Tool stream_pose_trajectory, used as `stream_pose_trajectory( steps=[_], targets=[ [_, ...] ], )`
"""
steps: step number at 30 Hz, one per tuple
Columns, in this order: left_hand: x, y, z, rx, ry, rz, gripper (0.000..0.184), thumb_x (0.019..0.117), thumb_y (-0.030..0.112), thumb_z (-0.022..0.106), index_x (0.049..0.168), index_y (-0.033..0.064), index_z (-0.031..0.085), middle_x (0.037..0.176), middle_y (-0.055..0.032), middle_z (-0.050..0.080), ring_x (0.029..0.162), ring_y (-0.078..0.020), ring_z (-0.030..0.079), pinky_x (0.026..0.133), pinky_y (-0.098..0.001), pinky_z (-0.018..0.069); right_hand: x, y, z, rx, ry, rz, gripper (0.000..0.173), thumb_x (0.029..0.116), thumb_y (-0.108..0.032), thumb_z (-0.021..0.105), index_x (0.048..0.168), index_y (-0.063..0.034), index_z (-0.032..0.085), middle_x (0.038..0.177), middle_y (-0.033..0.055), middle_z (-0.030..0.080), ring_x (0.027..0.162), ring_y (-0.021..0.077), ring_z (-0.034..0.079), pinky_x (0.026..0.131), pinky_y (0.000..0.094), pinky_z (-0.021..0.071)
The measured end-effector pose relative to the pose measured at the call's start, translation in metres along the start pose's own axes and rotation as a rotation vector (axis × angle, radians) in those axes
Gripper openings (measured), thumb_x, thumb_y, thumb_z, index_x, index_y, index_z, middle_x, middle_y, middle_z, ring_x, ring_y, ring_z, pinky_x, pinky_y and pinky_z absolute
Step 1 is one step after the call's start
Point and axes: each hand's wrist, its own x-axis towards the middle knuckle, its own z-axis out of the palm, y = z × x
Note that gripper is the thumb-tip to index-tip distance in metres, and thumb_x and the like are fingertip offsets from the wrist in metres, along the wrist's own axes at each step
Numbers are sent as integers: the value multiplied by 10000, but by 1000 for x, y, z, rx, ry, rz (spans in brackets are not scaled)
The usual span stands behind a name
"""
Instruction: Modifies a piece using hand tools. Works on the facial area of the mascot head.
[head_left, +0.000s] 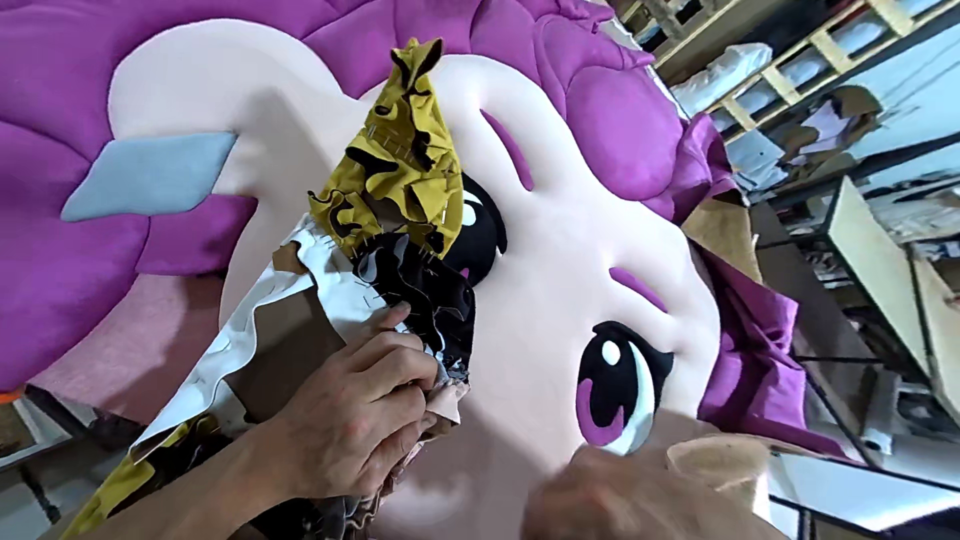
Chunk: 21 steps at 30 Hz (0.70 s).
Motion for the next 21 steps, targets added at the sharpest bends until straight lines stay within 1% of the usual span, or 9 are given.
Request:
stream_pose_trajectory(
  steps=[1, 3, 5, 6, 8, 12, 16, 19, 21],
  targets=[
    [0, 0, 0, 1, 1, 0, 320, 1061, 274, 432, 814, 136, 582, 1050, -9, 632, 1206, -146, 588, 1253, -508, 287, -4, 2, 3, -273, 180, 40, 172, 916, -67, 562, 1020, -82, 698, 816, 99, 678, 656, 240, 669, 520, 433, 537],
    [0, 1, -1, -5, 8, 1, 326, 1056, 278, 434, 792, 142, 569, 1040, -4, 624, 1182, -136, 589, 1250, -509, 289, -5, 19, 3, -630, 494, 134, 308, 905, -77, 533, 1186, -138, 645, 1023, 68, 683, 830, 213, 696, 620, 393, 594],
    [0, 1, -1, 7, 6, 6, 326, 1054, 280, 436, 784, 146, 558, 1024, -1, 616, 1170, -132, 590, 1251, -514, 288, 4, 29, -6, -850, 675, 175, 359, 910, -83, 531, 1240, -159, 648, 1145, 74, 665, 959, 233, 690, 652, 376, 591],
    [1, 1, -1, 7, 4, 7, 322, 1051, 277, 440, 781, 146, 557, 1015, -1, 613, 1165, -132, 591, 1251, -518, 289, 9, 31, -10, -939, 715, 171, 357, 907, -82, 542, 1233, -160, 662, 1151, 93, 649, 991, 268, 675, 649, 388, 573],
    [1, 1, -2, 2, 4, 6, 315, 1044, 269, 448, 773, 147, 553, 997, 1, 609, 1161, -133, 591, 1250, -524, 288, 20, 33, -17, -1058, 727, 141, 346, 901, -74, 574, 1217, -169, 676, 1156, 113, 640, 1073, 308, 653, 725, 411, 573],
    [1, 1, -1, -2, 11, 8, 315, 1045, 268, 451, 773, 146, 551, 1015, 1, 615, 1179, -135, 587, 1252, -523, 286, 33, 38, -23, -1142, 665, 52, 286, 937, -99, 590, 1195, -166, 692, 1160, 127, 643, 1139, 324, 627, 808, 425, 560],
    [1, 1, 0, 8, 7, 15, 318, 1040, 268, 457, 772, 138, 569, 1044, -9, 631, 1216, -155, 578, 1257, -517, 275, 38, 42, -30, -1190, 632, 28, 250, 934, -109, 585, 1149, -173, 695, 1124, 124, 648, 1088, 327, 639, 753, 434, 540],
    [1, 1, -1, -6, 2, 12, 317, 1033, 252, 473, 760, 130, 580, 1054, -13, 642, 1207, -158, 589, 1253, -518, 284, 40, 47, -33, -1221, 610, -25, 164, 930, -102, 537, 1014, -144, 671, 941, 95, 640, 857, 291, 627, 610, 393, 426],
    [2, 1, -2, -10, -1, 7, 317, 1032, 246, 471, 758, 130, 582, 1057, -10, 646, 1200, -151, 595, 1252, -517, 293, 41, 51, -35, -1171, 570, -32, 156, 872, -96, 527, 920, -129, 671, 846, 60, 648, 737, 239, 621, 553, 361, 417]
  ],
)
